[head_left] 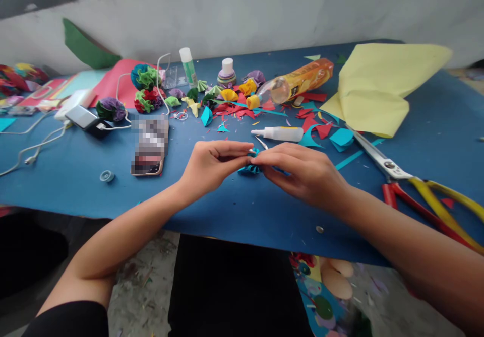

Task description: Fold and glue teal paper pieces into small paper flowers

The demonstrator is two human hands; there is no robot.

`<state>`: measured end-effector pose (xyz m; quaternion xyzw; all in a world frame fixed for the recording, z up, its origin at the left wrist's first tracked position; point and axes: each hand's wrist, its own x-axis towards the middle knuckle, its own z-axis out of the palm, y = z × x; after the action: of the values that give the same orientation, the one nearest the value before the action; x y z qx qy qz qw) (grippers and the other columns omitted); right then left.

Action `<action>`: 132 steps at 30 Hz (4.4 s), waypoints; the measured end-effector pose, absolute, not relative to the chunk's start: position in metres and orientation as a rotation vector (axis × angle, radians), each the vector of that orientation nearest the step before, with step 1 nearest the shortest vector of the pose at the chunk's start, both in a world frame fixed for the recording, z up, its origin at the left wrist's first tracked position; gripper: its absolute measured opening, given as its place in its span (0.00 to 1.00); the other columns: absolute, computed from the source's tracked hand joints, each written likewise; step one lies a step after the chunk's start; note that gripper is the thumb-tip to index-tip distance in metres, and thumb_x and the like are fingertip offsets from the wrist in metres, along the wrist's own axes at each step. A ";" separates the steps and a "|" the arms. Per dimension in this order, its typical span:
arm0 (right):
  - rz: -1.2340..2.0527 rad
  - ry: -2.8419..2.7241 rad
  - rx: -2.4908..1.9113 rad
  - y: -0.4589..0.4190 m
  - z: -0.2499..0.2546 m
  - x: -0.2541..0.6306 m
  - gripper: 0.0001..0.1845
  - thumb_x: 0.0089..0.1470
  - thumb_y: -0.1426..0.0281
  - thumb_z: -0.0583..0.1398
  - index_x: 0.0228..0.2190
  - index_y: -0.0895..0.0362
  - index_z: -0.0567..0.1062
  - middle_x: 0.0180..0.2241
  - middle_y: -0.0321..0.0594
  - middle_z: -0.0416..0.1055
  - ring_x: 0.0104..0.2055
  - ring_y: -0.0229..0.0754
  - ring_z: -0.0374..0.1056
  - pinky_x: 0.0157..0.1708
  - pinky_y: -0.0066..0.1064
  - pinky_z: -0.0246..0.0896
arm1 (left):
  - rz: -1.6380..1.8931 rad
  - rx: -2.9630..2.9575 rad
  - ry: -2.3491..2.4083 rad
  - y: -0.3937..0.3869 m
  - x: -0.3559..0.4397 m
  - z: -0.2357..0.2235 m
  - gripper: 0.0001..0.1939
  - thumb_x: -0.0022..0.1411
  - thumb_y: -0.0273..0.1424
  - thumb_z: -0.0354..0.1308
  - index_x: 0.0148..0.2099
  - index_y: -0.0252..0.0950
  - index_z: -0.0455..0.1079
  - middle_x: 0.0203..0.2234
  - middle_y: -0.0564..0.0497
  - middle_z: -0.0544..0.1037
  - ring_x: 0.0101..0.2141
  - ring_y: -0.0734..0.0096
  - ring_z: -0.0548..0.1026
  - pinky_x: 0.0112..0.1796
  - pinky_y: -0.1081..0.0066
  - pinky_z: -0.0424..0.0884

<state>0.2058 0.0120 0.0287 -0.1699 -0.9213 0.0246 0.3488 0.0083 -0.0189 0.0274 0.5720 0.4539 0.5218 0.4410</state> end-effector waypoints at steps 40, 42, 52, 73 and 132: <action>-0.018 -2.288 -0.352 0.008 0.032 0.206 0.08 0.58 0.76 0.59 0.37 0.51 0.71 0.36 0.36 0.79 0.37 0.36 0.75 0.38 0.28 0.71 | 1.316 1.477 0.706 -0.015 0.007 0.024 0.11 0.48 0.27 0.71 0.35 0.36 0.75 0.26 0.55 0.79 0.28 0.79 0.77 0.32 0.78 0.76; 0.032 -2.261 -0.396 0.008 0.031 0.206 0.09 0.58 0.76 0.59 0.36 0.49 0.72 0.37 0.34 0.79 0.37 0.36 0.75 0.39 0.28 0.71 | 1.395 1.390 0.795 -0.013 0.008 0.025 0.12 0.48 0.34 0.71 0.35 0.36 0.75 0.25 0.55 0.78 0.28 0.79 0.76 0.32 0.77 0.75; 0.178 -2.180 -0.515 0.008 0.031 0.206 0.08 0.58 0.75 0.58 0.36 0.51 0.75 0.32 0.36 0.77 0.36 0.37 0.74 0.36 0.28 0.71 | 0.767 1.055 0.808 -0.003 0.007 0.019 0.22 0.38 0.46 0.73 0.26 0.33 0.74 0.19 0.55 0.75 0.20 0.79 0.73 0.26 0.75 0.74; 0.810 -2.109 -0.773 0.014 0.036 0.199 0.06 0.53 0.67 0.61 0.30 0.57 0.76 0.29 0.38 0.77 0.32 0.39 0.73 0.34 0.31 0.69 | 1.182 1.869 1.084 -0.008 0.006 0.016 0.12 0.56 0.37 0.64 0.29 0.33 0.74 0.24 0.51 0.78 0.25 0.78 0.72 0.26 0.79 0.70; 0.397 -2.446 -0.312 0.009 0.041 0.210 0.06 0.59 0.72 0.59 0.36 0.59 0.78 0.35 0.41 0.70 0.34 0.33 0.67 0.33 0.25 0.65 | 0.712 1.456 0.985 -0.015 -0.009 0.038 0.08 0.58 0.31 0.61 0.36 0.31 0.70 0.22 0.55 0.74 0.22 0.82 0.70 0.25 0.80 0.69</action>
<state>0.2097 0.0086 0.0411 -0.1186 -0.9290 0.1509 0.3164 -0.0086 -0.0154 0.0383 0.6236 0.4219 0.3050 0.5832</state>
